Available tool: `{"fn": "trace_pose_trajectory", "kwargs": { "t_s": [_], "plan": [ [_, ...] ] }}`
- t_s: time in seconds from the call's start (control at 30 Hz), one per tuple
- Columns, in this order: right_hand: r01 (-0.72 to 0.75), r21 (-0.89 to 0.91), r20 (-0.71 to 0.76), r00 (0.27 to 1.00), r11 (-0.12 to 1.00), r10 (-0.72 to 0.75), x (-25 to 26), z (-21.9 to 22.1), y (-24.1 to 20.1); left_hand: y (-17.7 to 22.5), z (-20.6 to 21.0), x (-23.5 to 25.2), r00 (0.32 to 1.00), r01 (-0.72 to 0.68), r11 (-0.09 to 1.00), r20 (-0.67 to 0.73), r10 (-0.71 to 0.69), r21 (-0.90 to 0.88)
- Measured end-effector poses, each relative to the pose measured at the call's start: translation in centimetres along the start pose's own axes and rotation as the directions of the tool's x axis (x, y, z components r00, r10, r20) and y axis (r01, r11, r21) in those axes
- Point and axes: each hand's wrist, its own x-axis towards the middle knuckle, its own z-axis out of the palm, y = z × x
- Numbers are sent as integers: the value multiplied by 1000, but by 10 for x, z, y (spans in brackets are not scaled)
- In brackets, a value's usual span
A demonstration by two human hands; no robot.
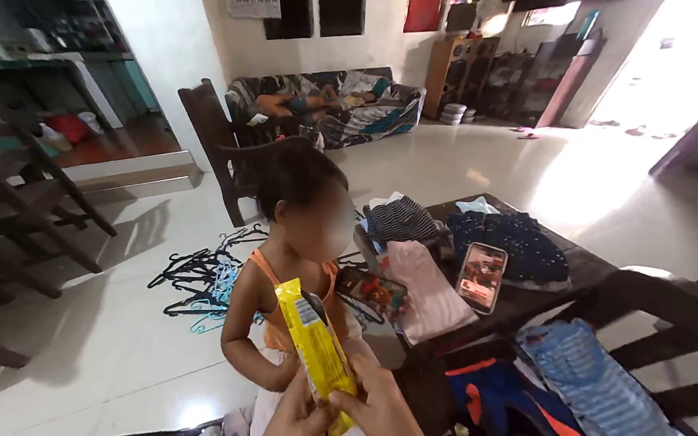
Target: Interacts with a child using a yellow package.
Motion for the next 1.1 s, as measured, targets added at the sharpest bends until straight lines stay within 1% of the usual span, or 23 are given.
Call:
{"fn": "trace_pose_trajectory", "kwargs": {
  "t_s": [0.07, 0.13, 0.23, 0.3, 0.33, 0.37, 0.43, 0.5, 0.57, 0.63, 0.73, 0.8, 0.87, 0.9, 0.93, 1.0, 1.1],
  "plan": [
    [-82, -8, 6, 997, 997, 82, 4, -5, 5, 0, -7, 5, 996, 53, 996, 69, -58, 65],
    [-143, 0, -22, 989, 990, 143, 9, -8, 14, -4, -12, 11, 990, 77, 991, 109, -90, 113],
    [-187, 9, -52, 981, 982, 188, 12, -10, 31, -14, -14, 18, 986, 154, 978, 46, -162, 142],
    [-165, 27, -47, 985, 986, 167, 14, -7, 46, -17, -19, 22, 971, 236, 963, 16, -240, 131],
    [-142, 46, -38, 989, 989, 144, 14, -5, 53, -19, -23, 23, 964, 261, 959, 26, -265, 109],
    [-114, 66, -21, 993, 991, 116, 15, -3, 60, -23, -28, 24, 963, 263, 962, 49, -267, 74],
    [-70, 99, 24, 997, 993, 68, 16, 1, 71, -33, -33, 25, 974, 215, 977, 74, -214, -1],
    [-71, 101, 80, 995, 992, 63, 18, 3, 72, -39, -35, 26, 985, 173, 983, 37, -171, -59],
    [-69, 72, 152, 987, 995, 58, 19, 2, 73, -44, -36, 27, 983, 183, 978, -14, -186, -101],
    [-38, 26, 208, 978, 999, 32, 20, 2, 77, -46, -35, 26, 973, 213, 969, -67, -222, -121],
    [15, -11, 218, 976, 1000, -13, 17, 4, 84, -53, -32, 21, 961, 239, 961, -104, -255, -141],
    [-5, -9, 178, 984, 1000, 6, 11, 8, 91, -59, -35, 16, 970, 227, 965, -60, -236, -128],
    [-79, -24, 175, 981, 997, 82, 7, 7, 90, -65, -39, 13, 977, 212, 973, 22, -211, -92],
    [-105, -47, 188, 976, 993, 112, 5, 5, 87, -66, -39, 12, 978, 205, 976, 41, -203, -76],
    [-106, -76, 201, 972, 991, 120, 3, 4, 83, -66, -38, 12, 980, 200, 978, 35, -198, -61],
    [-66, -103, 224, 971, 993, 88, 1, 1, 74, -62, -34, 12, 983, 184, 983, -8, -184, -28],
    [-85, -23, 264, 960, 996, 88, 2, -7, 65, -53, -33, 14, 988, 155, 988, -6, -155, 20]
  ]
}}
